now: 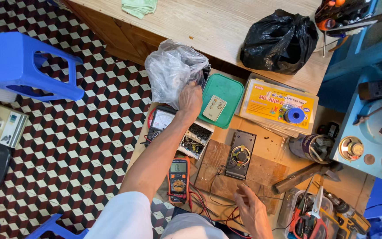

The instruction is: The person repairs a small electronic device, likely a speaker, on a cluttered workbench. They use pliers to adjust internal components, a multimeter to test electrical continuity, and a soldering iron to make connections. The person also handles a plastic bag and various small parts during the process.

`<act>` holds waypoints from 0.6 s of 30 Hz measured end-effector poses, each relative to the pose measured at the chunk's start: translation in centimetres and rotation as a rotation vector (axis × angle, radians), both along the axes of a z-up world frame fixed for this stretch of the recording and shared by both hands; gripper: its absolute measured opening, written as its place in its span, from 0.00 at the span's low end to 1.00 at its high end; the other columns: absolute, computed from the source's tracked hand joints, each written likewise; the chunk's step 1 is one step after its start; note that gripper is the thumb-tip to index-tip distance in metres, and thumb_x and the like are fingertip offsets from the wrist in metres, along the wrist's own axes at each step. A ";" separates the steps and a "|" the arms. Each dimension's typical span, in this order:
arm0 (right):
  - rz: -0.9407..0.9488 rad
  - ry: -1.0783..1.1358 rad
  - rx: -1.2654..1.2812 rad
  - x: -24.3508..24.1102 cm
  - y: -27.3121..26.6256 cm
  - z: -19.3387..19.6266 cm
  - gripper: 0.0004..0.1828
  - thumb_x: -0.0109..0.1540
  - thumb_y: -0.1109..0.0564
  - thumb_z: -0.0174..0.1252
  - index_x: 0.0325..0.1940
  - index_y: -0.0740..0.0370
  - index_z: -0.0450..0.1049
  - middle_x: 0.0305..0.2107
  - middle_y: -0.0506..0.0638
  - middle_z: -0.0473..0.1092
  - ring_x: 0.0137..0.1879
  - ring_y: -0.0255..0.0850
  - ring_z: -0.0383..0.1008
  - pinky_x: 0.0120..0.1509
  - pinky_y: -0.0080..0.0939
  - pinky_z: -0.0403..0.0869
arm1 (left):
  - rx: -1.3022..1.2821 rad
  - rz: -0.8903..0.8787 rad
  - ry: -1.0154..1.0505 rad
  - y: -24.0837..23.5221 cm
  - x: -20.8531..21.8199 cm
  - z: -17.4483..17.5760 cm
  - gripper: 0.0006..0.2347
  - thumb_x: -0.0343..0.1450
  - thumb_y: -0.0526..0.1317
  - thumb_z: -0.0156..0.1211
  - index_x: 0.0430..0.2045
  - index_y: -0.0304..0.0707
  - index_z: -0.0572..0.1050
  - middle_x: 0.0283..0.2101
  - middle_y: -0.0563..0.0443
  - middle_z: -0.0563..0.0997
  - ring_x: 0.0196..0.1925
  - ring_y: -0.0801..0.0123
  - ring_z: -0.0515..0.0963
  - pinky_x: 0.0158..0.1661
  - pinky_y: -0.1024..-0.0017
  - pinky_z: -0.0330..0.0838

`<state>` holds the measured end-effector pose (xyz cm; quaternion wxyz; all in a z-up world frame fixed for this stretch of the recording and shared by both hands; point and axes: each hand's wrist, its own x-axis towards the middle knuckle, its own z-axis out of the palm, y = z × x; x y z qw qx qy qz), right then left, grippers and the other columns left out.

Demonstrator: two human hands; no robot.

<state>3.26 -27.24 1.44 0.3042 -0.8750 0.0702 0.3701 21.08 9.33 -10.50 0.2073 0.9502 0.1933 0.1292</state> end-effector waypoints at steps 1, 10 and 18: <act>0.008 -0.014 -0.011 0.5 1.0 1.0 0.27 0.62 0.49 0.58 0.64 0.60 0.71 0.47 0.53 0.80 0.49 0.44 0.83 0.54 0.43 0.78 | -0.027 -0.029 -0.020 0.0 -0.4 -0.1 0.04 0.69 0.31 0.61 0.31 0.34 0.82 0.41 0.35 0.83 0.42 0.48 0.83 0.43 0.56 0.77; 0.004 -0.109 0.034 1.4 2.3 4.1 0.26 0.63 0.50 0.58 0.63 0.63 0.70 0.48 0.56 0.78 0.49 0.46 0.81 0.51 0.43 0.77 | -0.297 0.098 0.074 1.3 -0.4 1.5 0.04 0.63 0.36 0.71 0.28 0.41 0.85 0.32 0.41 0.85 0.35 0.49 0.85 0.39 0.57 0.78; -0.063 -0.043 0.013 -0.6 -1.2 3.3 0.26 0.65 0.49 0.56 0.64 0.62 0.69 0.46 0.55 0.78 0.49 0.46 0.81 0.51 0.44 0.77 | -0.027 0.032 0.247 3.7 2.2 1.9 0.14 0.58 0.46 0.78 0.26 0.35 0.83 0.32 0.36 0.84 0.35 0.45 0.84 0.36 0.55 0.78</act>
